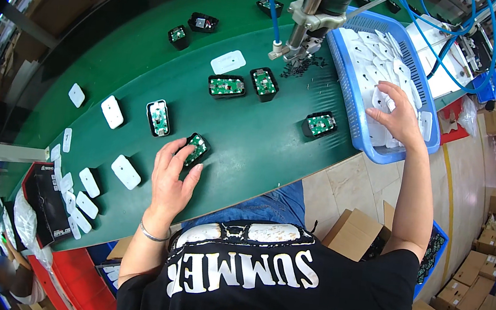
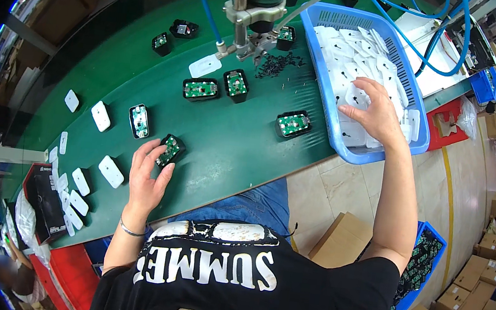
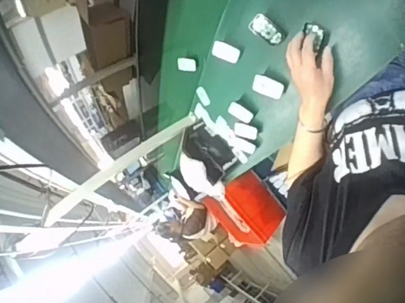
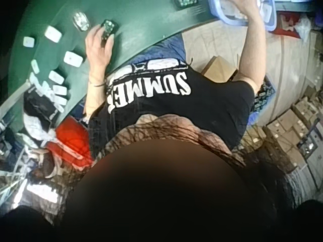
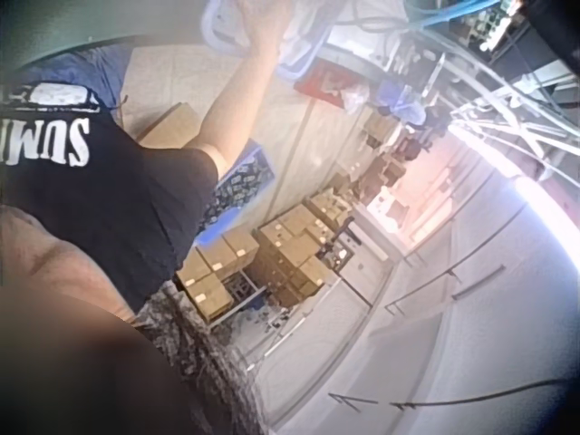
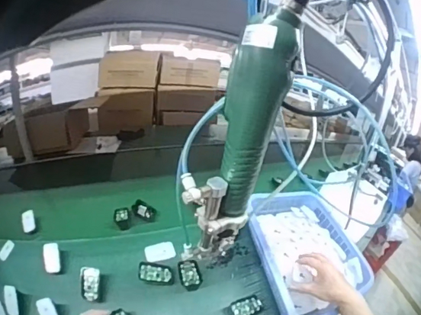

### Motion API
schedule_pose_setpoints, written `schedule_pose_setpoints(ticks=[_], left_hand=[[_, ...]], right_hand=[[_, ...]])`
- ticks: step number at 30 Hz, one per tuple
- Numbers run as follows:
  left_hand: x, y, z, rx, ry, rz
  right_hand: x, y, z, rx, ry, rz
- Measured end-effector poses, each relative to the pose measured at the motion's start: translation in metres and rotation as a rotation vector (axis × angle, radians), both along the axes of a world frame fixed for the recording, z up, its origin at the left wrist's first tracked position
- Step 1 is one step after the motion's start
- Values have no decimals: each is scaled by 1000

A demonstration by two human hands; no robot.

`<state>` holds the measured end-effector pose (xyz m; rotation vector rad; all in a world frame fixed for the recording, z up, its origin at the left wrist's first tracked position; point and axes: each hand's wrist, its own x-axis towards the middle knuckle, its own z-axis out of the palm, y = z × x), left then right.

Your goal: Assembling small electronic components into white plastic housings and securing them with screws using a powered vertical screwdriver.

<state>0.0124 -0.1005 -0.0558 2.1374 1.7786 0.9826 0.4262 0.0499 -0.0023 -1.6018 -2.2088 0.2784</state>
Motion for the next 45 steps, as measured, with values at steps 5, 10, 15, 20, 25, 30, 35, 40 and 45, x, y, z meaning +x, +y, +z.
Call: schedule_pose_setpoints(ticks=[5, 10, 15, 20, 25, 30, 35, 40, 45], left_hand=[[5, -8, 9, -12, -226, -36], [51, 6, 22, -732, -1292, -507], [53, 8, 7, -603, -1106, -298], [15, -6, 23, -824, -1042, -243], [5, -4, 29, -466, -600, -226], [-49, 28, 19, 29, -66, 378], [-64, 70, -1, -320, 99, 534], [-60, 75, -6, -344, -63, 508], [-70, 56, 8, -350, -1372, 385]], right_hand=[[-47, -34, 36, 85, 181, -71], [-146, -105, 31, 52, 199, 230], [-198, -120, -5, -135, 198, 370], [-209, -113, -40, -1050, 1082, 531], [-237, -117, -77, -1740, 1502, 523], [-249, -109, -71, -1610, 1759, 397], [-252, -105, -69, -1540, 1862, 380], [-240, -101, -69, -1495, 1979, 373], [-237, -99, -70, -1450, 2102, 384]])
